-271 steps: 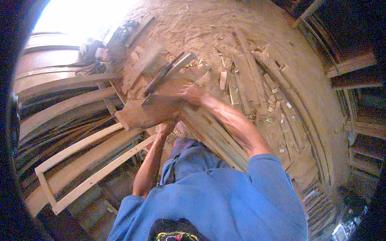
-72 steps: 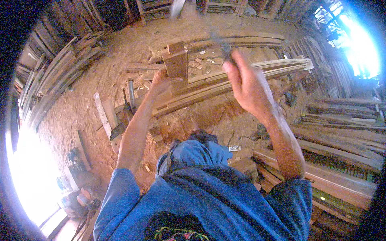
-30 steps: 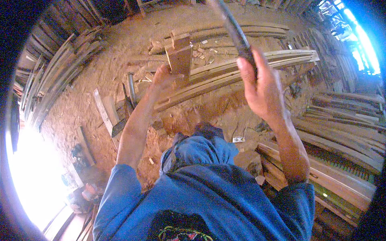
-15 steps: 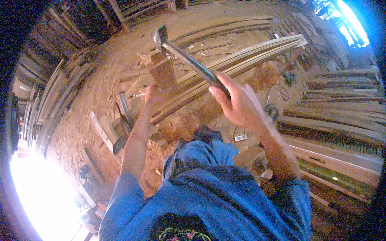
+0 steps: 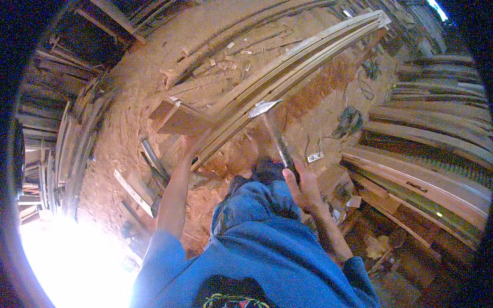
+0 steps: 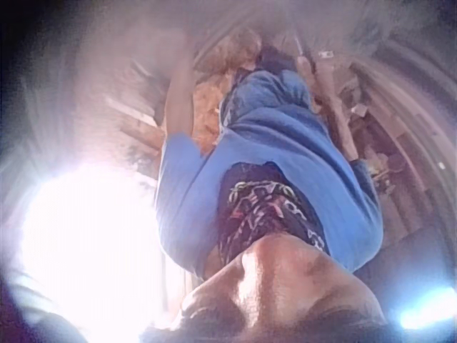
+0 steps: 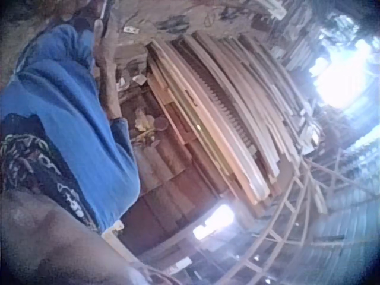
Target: The person uses a chisel and hammer to carve a notch into a small wooden block, then tests the fit with another piece. They continue to refine the notch with repeated chisel strikes and hammer taps, occasionally inspecting the joint.
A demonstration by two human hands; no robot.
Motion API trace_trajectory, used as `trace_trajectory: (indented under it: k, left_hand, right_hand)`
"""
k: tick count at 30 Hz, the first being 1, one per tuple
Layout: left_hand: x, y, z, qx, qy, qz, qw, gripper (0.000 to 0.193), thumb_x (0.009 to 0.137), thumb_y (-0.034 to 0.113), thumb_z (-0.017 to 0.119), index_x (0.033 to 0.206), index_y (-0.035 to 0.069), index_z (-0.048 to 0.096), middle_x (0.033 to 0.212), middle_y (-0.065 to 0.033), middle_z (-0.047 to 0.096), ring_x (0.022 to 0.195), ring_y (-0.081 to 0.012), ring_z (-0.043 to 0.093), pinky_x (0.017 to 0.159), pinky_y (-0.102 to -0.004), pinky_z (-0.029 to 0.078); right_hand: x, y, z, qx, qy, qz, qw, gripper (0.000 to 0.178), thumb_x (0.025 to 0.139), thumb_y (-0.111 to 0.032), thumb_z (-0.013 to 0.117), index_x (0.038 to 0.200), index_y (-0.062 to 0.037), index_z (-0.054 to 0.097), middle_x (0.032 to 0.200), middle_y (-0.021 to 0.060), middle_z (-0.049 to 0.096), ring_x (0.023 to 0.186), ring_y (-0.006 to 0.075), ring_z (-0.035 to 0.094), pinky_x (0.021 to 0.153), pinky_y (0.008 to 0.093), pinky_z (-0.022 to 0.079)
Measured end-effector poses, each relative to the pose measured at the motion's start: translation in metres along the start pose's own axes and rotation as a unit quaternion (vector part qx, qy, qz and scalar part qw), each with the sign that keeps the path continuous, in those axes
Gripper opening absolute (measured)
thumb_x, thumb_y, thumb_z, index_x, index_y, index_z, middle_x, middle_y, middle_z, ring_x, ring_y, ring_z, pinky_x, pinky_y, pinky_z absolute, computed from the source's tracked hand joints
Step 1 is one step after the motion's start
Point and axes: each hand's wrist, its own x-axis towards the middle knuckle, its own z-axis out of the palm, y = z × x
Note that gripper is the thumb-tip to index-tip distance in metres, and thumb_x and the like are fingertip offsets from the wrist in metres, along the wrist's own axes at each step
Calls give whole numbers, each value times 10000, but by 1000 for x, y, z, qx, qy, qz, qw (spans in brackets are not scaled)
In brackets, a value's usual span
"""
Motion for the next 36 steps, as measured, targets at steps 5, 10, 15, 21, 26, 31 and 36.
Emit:
trace_trajectory:
  k: [5,10,15,21,26,31,36]
  left_hand:
    - [4,-7,-18,179,-11,6,984,570,751,111,872,1234,-3,592,1199,-113,686,1121,-214,645,956,-360,536]
    - [-1,-12,-27,87,-31,43,995,588,749,112,876,1249,-3,589,1182,-108,688,1100,-213,649,945,-360,533]
    - [-3,-6,-43,33,-69,30,997,696,742,126,882,1330,-1,531,1235,-120,662,1152,-240,622,1002,-377,500]
    - [-29,108,-58,378,-156,79,909,764,734,177,895,1373,13,511,1336,-108,614,1221,-246,581,1063,-406,450]
    - [-68,185,-22,101,-47,195,974,599,750,164,887,1267,21,621,1235,-97,678,1185,-225,609,1065,-396,454]
    - [-58,185,-8,168,-4,84,982,530,774,105,865,1241,11,632,1175,-94,704,1095,-194,658,979,-350,523]
    - [-56,173,-8,142,5,153,978,310,802,99,842,1065,22,699,1016,-65,735,904,-157,685,826,-319,551]
  right_hand:
    - [18,13,13,-33,-35,-49,998,404,1008,-227,546,1344,-3,526,841,126,626,730,197,571,683,349,472]
    - [28,5,7,-43,-101,-19,994,422,1005,-252,546,1345,-4,517,907,238,638,795,311,630,745,408,489]
    - [27,12,5,-124,-157,-7,980,433,998,-290,554,1319,-5,508,976,282,653,905,443,652,788,480,499]
    - [34,26,39,-136,-229,-110,958,462,976,-276,593,1318,-18,422,973,292,649,907,493,635,773,553,489]
    - [46,8,108,-108,-294,-197,929,431,957,-213,614,1272,-24,387,835,282,642,731,502,633,632,578,488]
    - [48,-4,168,-36,-273,-164,947,405,952,-160,599,1264,-17,382,755,250,633,662,486,626,580,580,480]
    - [40,-1,184,-98,-270,-190,939,398,955,-157,596,1248,-6,374,742,270,625,672,491,625,590,595,473]
